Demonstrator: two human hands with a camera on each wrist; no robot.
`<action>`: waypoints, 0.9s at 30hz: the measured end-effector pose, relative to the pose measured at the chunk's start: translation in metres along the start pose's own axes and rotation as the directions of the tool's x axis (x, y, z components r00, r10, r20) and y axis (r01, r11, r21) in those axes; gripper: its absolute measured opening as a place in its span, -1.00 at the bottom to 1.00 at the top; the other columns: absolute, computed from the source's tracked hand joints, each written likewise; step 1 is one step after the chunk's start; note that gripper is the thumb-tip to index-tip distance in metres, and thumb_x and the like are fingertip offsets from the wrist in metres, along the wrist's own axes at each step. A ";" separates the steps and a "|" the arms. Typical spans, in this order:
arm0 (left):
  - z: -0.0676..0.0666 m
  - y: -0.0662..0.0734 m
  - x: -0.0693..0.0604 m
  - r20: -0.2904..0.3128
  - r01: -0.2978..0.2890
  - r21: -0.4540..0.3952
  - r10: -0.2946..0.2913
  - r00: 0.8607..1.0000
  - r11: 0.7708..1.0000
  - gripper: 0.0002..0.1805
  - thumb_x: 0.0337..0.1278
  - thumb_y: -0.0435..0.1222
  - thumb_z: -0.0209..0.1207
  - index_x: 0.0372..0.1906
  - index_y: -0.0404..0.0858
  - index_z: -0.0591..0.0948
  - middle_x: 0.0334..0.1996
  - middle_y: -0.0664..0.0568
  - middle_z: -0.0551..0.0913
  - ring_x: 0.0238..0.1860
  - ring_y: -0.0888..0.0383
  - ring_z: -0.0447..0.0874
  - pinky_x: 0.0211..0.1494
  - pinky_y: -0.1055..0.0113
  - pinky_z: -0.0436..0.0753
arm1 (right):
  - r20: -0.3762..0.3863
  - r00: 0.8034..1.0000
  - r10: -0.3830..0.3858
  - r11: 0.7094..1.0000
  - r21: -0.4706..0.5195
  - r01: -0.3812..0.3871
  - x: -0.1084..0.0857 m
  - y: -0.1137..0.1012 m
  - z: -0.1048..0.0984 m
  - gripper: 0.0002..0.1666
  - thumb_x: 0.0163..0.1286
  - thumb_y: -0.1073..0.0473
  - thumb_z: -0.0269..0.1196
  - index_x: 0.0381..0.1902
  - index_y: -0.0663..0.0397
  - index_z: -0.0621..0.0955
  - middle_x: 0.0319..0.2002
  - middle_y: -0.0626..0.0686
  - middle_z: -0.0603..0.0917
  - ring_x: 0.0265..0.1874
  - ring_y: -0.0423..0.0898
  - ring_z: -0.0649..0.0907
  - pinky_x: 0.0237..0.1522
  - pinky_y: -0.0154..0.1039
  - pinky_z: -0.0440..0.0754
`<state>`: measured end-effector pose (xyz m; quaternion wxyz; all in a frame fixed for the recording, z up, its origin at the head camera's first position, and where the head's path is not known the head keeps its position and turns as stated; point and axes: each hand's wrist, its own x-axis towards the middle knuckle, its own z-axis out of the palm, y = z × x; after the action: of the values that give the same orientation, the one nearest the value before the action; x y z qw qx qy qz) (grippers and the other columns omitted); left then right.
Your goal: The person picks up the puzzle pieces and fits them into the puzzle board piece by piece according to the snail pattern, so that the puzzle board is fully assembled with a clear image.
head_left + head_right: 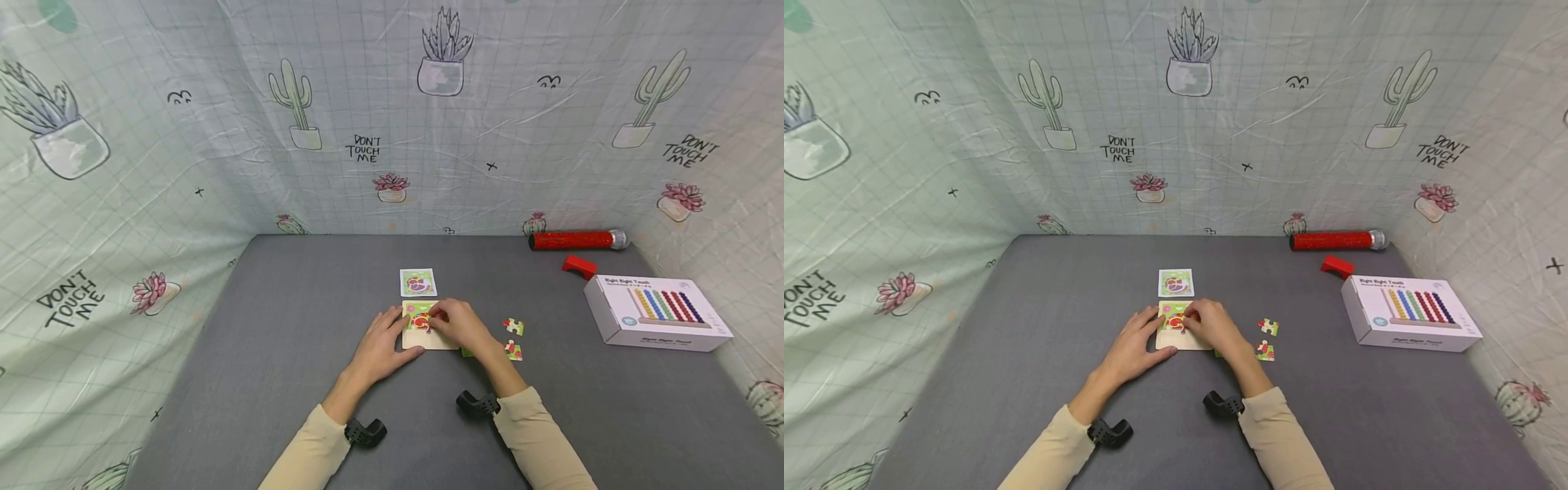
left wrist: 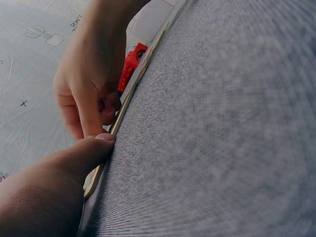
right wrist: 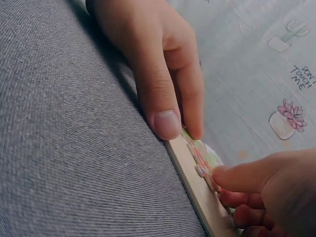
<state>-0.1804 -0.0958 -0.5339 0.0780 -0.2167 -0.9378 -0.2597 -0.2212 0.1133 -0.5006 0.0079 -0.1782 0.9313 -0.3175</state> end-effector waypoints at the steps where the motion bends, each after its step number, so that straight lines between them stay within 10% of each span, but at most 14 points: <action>1: 0.000 0.000 0.000 0.000 -0.001 0.000 0.001 1.000 1.000 -0.21 0.14 0.15 0.31 0.34 -0.29 0.53 0.38 -0.22 0.47 0.47 -0.14 0.35 0.60 -0.06 0.24 | 0.008 1.000 -0.008 1.000 0.002 0.008 0.000 0.000 0.000 -0.87 0.30 0.18 0.40 -0.24 0.11 0.75 -0.39 -0.01 0.65 -0.43 -0.22 0.54 -0.36 -0.32 0.53; 27: 0.002 -0.002 0.001 0.003 -0.002 0.011 0.002 1.000 1.000 -0.20 0.14 0.16 0.31 0.34 -0.27 0.53 0.38 -0.19 0.47 0.47 -0.12 0.35 0.61 -0.03 0.23 | -0.014 0.997 -0.078 0.997 0.022 0.078 -0.004 0.000 -0.001 -0.79 0.25 0.18 0.44 -0.18 0.15 0.76 -0.39 0.00 0.64 -0.42 -0.19 0.53 -0.36 -0.33 0.50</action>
<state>-0.1820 -0.0961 -0.5364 0.0781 -0.2177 -0.9391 -0.2542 -0.2172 0.1150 -0.5002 -0.0087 -0.2123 0.9200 -0.3294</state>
